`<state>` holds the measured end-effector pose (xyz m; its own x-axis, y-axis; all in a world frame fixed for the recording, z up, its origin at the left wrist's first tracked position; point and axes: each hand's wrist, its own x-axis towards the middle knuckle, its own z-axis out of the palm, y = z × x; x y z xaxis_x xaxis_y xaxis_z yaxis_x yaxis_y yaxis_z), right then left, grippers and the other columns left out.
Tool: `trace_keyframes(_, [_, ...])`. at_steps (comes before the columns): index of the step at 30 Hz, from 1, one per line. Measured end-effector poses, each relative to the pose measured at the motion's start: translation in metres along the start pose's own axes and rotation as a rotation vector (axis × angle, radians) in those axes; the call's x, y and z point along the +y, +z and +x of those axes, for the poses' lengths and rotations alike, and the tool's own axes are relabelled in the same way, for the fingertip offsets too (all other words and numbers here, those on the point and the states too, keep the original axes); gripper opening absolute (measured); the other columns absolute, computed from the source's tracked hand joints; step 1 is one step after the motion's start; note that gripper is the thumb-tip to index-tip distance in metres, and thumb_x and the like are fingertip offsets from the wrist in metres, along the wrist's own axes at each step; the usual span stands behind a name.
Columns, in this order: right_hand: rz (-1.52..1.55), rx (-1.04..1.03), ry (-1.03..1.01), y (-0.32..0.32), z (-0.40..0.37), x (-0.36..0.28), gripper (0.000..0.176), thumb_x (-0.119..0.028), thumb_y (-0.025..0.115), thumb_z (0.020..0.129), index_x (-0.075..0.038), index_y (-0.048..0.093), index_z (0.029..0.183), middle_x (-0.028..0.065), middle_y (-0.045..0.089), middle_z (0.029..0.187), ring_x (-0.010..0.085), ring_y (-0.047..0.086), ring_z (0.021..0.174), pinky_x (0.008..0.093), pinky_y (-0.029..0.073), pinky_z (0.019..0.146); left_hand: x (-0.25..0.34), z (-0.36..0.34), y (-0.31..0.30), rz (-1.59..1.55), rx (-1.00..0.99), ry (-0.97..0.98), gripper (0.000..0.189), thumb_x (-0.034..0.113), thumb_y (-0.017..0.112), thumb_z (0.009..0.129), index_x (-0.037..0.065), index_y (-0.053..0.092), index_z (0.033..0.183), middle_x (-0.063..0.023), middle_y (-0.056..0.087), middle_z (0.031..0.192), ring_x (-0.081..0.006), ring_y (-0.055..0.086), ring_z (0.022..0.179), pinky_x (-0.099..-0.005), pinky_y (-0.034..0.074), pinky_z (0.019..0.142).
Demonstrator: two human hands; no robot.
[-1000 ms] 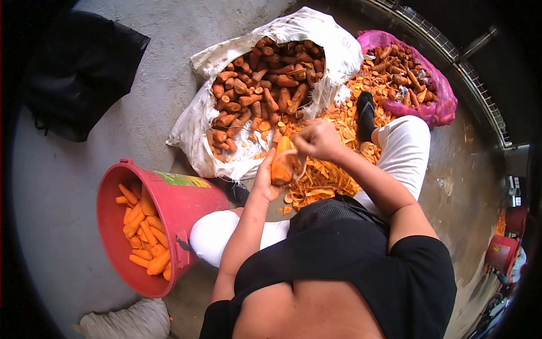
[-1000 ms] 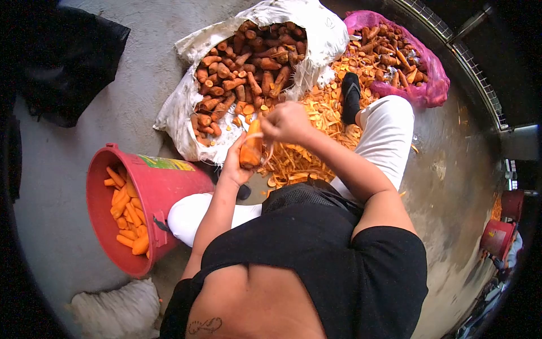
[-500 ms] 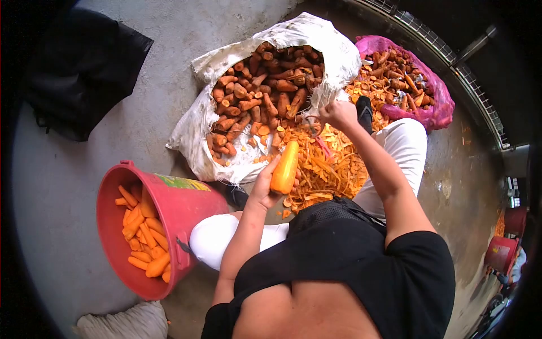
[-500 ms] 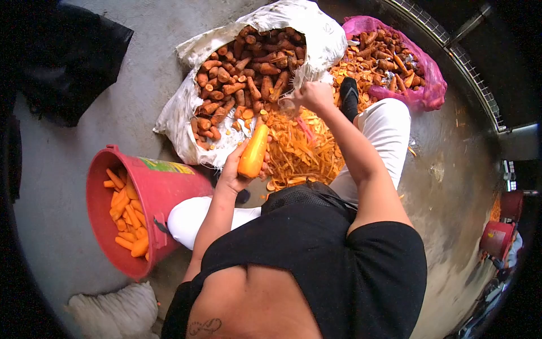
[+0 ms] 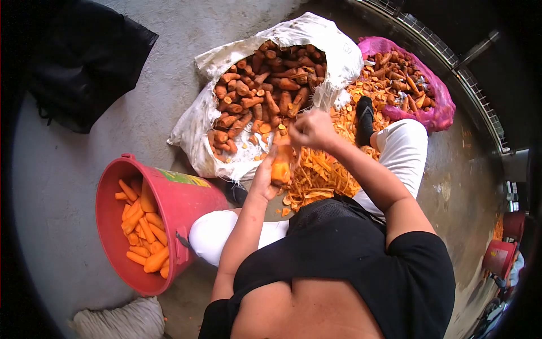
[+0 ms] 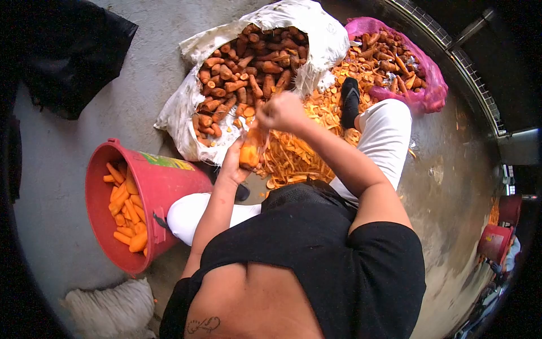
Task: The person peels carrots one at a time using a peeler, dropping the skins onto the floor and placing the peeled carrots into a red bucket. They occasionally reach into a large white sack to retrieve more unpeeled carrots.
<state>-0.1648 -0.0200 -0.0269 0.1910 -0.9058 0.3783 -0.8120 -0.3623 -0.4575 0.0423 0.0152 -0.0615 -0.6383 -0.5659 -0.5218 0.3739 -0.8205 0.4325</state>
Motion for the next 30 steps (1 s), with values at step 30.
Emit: trace_keyframes(30, [-0.365, -0.273, 0.637, -0.012, 0.007, 0.121, 0.040, -0.046, 0.050, 0.086, -0.018, 0.073, 0.069, 0.0055, 0.058, 0.056, 0.0138, 0.057, 0.054, 0.0318, 0.048, 0.054, 0.004, -0.014, 0.017, 0.111, -0.101, -0.038, 0.047, 0.043, 0.039, 0.097, 0.004, 0.049, 0.121, -0.0114, 0.062, 0.083, -0.0195, 0.063, 0.063, -0.0289, 0.052, 0.047])
